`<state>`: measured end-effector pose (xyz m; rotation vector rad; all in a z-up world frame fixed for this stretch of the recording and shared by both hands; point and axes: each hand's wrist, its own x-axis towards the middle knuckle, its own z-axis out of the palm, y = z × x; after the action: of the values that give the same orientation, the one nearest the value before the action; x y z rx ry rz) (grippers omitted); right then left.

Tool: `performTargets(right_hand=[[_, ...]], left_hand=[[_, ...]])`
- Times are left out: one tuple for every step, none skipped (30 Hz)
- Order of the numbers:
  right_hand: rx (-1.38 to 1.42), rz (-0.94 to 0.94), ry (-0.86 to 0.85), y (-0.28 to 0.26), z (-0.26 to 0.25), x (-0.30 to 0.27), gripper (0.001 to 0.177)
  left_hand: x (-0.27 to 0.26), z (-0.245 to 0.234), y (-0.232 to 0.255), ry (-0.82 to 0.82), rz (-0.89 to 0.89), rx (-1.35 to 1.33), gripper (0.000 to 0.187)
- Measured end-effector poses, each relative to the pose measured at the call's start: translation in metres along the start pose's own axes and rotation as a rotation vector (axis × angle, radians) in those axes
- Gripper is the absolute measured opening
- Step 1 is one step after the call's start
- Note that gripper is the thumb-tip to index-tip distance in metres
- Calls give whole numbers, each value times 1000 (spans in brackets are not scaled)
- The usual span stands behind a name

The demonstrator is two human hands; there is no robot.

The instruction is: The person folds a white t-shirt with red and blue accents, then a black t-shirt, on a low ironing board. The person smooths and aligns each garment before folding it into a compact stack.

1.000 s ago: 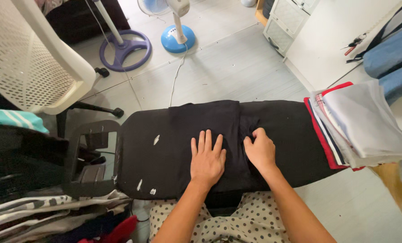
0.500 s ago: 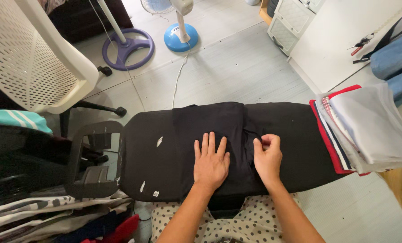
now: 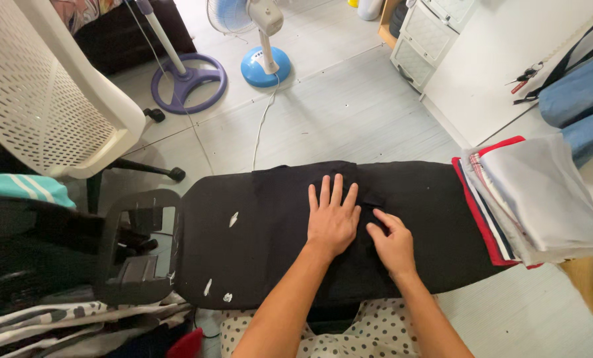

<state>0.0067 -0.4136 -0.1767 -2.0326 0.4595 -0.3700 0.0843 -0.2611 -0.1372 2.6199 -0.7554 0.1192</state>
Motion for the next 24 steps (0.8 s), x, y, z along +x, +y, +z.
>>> performTargets(right_hand=[[-27, -44, -23, 1, -1, 0, 49], [-35, -71, -28, 2, -2, 0, 53], [-43, -99, -33, 3, -3, -1, 57], [-50, -127, -38, 4, -3, -2, 60], [-67, -150, -31, 4, -4, -2, 61], [-84, -171, -28, 3, -4, -4, 63], [-101, -193, -24, 1, -4, -4, 64], [-89, -160, -24, 0, -4, -6, 64], [-77, -127, -24, -3, -4, -8, 65], [-65, -96, -23, -8, -4, -7, 65], [-115, -149, -6, -13, -4, -8, 65], [-166, -205, 12, -20, -4, -8, 65], [-216, -260, 30, -27, -5, -8, 65], [-242, -248, 18, -34, -5, -9, 64], [-268, -236, 6, -42, -4, -9, 63], [-294, -223, -7, -50, -5, -9, 62], [-374, -243, -54, -58, -5, -9, 62], [-452, -265, -103, -65, -4, -8, 62], [-530, -287, -152, -73, -3, -7, 63], [-528, -410, -191, -80, -1, -8, 60], [-525, -534, -228, -86, 1, -9, 57], [-521, -656, -262, -90, 3, -9, 55], [-456, -732, -349, -94, 2, -10, 59], [-389, -807, -434, -95, -1, -9, 63]], left_hand=[[4, 1, 0, -38, -13, 14, 58], [6, 2, 0, -65, -35, 19, 60], [7, 3, 0, -93, -58, 25, 61], [8, 2, 0, -120, -81, 31, 62], [9, 2, 0, -121, -78, 33, 62], [10, 2, 0, -124, -78, 34, 62], [9, 2, -1, -127, -78, 36, 62], [7, 1, -2, -77, -65, 0, 61], [5, 1, -3, -26, -51, -37, 60], [4, -1, -5, 27, -37, -72, 59], [2, -3, -6, 115, -67, -156, 58], [-1, -6, -8, 206, -95, -239, 57], [-5, -10, -11, 296, -123, -323, 55], [-11, -14, -14, 343, -131, -344, 55], [-18, -19, -18, 389, -140, -366, 55], [-27, -26, -23, 433, -149, -387, 56], [-38, -32, -28, 431, -133, -370, 55], [-51, -39, -34, 430, -118, -351, 54], [-65, -47, -41, 429, -103, -332, 54], [-79, -54, -49, 401, -80, -312, 52], [-93, -62, -57, 373, -57, -292, 50], [-106, -69, -64, 345, -32, -274, 49], [-119, -75, -71, 309, -14, -244, 46], [-131, -80, -78, 273, 4, -215, 43]])
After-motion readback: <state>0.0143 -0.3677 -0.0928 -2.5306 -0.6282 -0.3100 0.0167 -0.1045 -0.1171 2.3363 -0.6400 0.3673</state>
